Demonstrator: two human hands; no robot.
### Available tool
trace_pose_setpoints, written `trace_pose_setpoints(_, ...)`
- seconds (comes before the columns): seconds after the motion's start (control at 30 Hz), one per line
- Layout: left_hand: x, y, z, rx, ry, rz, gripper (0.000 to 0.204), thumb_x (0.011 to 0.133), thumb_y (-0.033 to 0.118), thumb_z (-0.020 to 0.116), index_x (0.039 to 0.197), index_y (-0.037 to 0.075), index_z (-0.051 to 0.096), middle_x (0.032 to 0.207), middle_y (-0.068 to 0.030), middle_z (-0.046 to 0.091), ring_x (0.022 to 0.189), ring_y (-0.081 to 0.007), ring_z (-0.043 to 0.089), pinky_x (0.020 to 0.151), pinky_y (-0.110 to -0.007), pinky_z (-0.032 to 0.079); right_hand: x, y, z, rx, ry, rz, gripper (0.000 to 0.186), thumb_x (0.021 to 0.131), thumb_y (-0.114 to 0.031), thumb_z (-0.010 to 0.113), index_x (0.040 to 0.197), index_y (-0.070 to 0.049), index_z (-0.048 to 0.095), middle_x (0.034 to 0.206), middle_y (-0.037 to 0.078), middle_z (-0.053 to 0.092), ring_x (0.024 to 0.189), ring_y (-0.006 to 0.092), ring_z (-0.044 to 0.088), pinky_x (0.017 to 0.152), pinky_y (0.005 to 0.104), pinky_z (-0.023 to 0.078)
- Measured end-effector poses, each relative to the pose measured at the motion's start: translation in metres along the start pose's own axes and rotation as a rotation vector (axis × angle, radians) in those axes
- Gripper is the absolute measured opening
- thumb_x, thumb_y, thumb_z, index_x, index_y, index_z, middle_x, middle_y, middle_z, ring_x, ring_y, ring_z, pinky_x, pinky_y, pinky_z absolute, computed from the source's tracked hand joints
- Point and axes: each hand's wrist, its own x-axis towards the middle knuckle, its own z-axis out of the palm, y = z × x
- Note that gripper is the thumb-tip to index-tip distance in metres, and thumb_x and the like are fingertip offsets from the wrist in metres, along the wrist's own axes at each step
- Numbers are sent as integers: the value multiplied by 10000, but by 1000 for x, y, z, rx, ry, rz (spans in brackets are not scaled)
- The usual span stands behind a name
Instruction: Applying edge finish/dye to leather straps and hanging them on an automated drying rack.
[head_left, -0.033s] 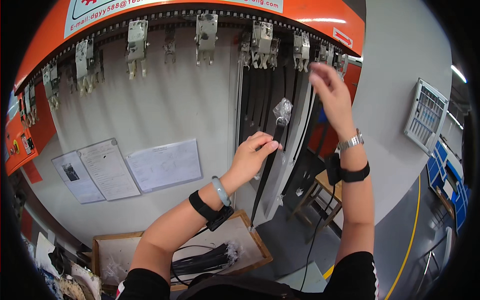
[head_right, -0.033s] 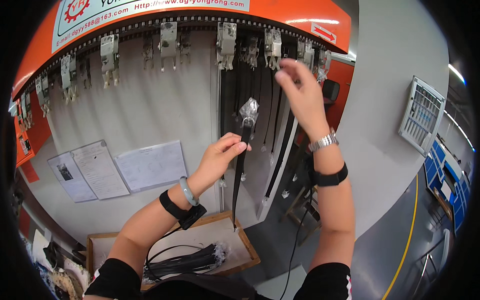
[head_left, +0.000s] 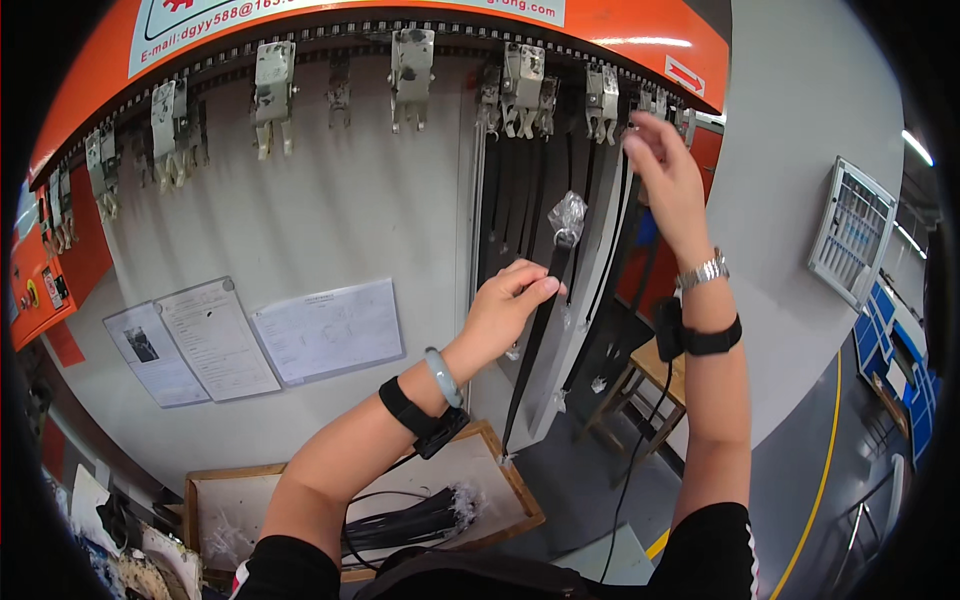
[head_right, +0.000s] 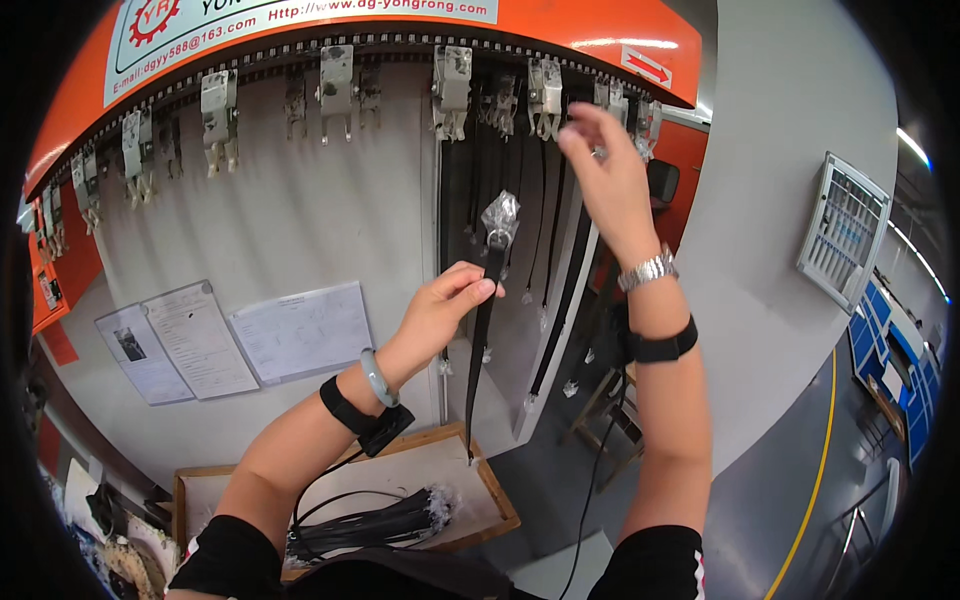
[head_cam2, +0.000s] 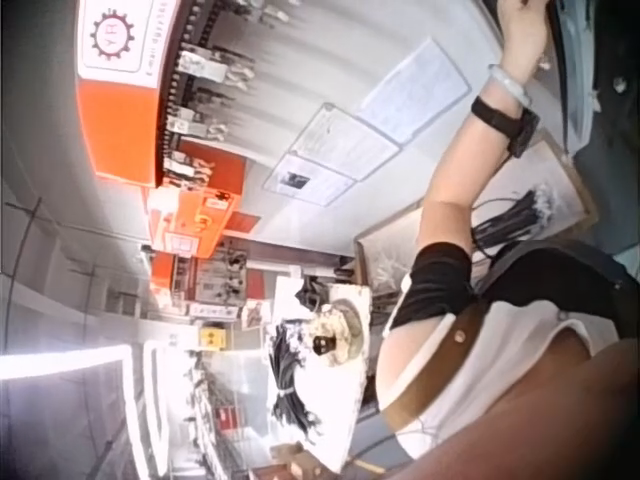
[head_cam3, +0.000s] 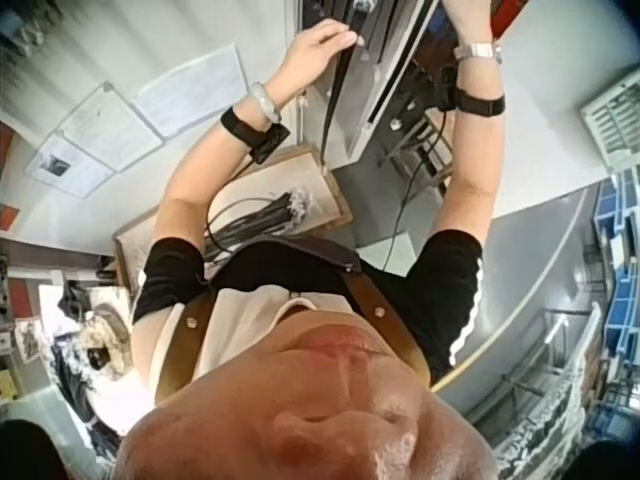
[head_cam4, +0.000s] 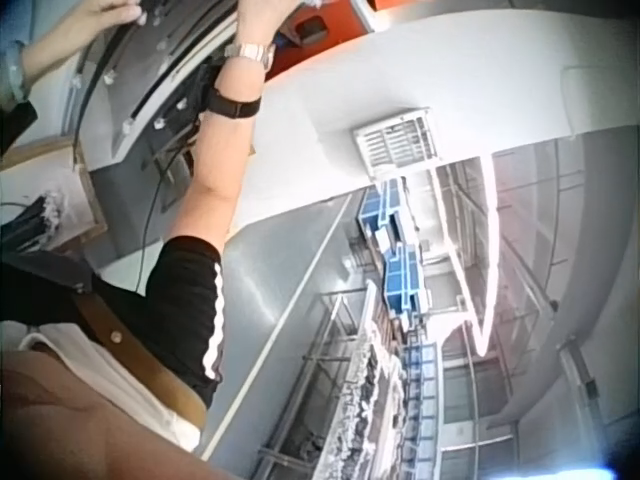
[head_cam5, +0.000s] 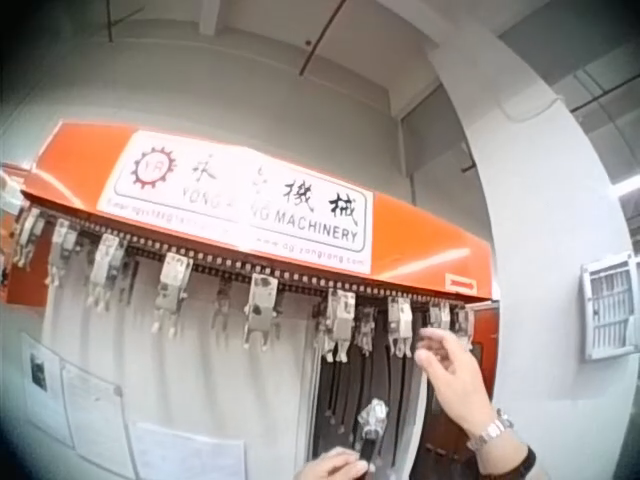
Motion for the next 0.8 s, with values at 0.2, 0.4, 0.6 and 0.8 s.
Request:
trace_pose_setpoints(0.2,37,7,9,-201,-49,-63,217,910,206,527,914,25,647,916,9,562,937,-97,502,897,-243,350,73,6,-4,212,-195,257,444,893,-398,521,1162,-46,544,1092,31,576,1012,107,502,903,291,392)
trace_pose_setpoints(0.4,61,9,13,-144,-20,-79,222,903,228,538,923,38,651,935,10,602,933,-88,502,899,-246,349,95,23,7,255,-185,318,308,861,-408,573,910,-107,613,838,-41,561,784,68,471,782,252,353)
trace_pose_setpoints(0.6,82,7,15,-108,-26,-67,217,901,225,539,919,40,650,937,12,615,950,-82,497,907,-239,339,92,21,10,347,-155,310,264,854,-385,595,757,-140,581,687,-81,493,671,50,415,706,235,325)
trace_pose_setpoints(0.8,98,7,22,-99,-38,-90,210,901,228,539,899,48,649,900,27,603,923,-69,480,888,-230,336,91,24,10,368,-151,287,257,855,-369,597,751,-135,574,661,-83,457,638,52,373,659,226,312)
